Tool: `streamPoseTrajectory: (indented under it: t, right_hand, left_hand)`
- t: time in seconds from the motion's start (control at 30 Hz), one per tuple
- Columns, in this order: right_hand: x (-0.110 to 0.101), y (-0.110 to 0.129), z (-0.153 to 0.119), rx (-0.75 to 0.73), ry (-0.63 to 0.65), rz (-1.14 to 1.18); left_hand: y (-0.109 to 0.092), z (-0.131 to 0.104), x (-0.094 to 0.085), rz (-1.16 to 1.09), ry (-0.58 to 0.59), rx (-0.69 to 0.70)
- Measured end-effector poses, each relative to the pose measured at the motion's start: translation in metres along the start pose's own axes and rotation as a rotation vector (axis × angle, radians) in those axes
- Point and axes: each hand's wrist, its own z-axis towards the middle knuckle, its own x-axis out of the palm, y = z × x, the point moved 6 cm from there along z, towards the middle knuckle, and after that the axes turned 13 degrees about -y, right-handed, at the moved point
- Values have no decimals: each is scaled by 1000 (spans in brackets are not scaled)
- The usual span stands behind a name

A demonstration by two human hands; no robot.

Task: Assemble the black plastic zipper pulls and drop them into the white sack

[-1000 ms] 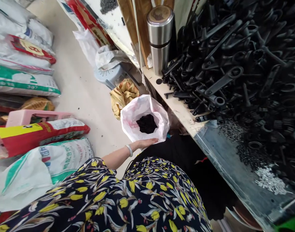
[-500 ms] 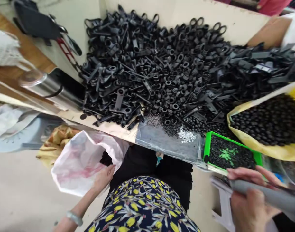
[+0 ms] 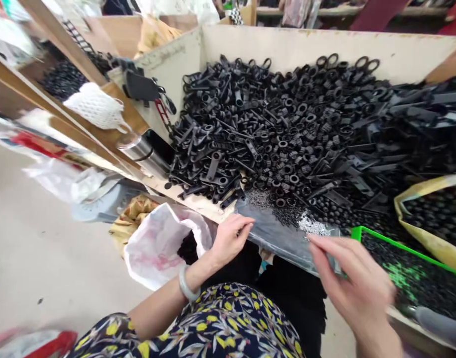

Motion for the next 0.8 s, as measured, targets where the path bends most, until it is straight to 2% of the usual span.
streamPoseTrajectory:
  t: [0.03,0.1,0.2,0.27,0.37,0.47,0.53,0.63,0.8]
  right_hand:
    - [24,-5,4,-60,32,22]
    - [58,-21,6,-40,100,45]
    - [85,-39,2,59,188,65]
    - [100,-40,-3,72,252,52]
    - [131,-32,-7,9,352,-14]
    - [158,-25,-4,-40,370,-84]
    - [165,-24,2,-40,336,-124]
    - [160,-31,8,-37,296,-203]
    - [122,-54,4,23,234,-335]
  left_hand:
    - [5,1,-7,48,-38,11]
    - [17,1,-25,154,-113,24]
    - [32,2,-46,258,-176,10]
    - [36,4,-47,258,-164,-4]
    - [35,6,-37,275,-119,-17]
    - [38,9,-35,385,-143,-92]
    - [40,11,-36,391,-132,-146]
    - [37,13,-27,303,-31,-167]
    - [19,13,4,184,118,-73]
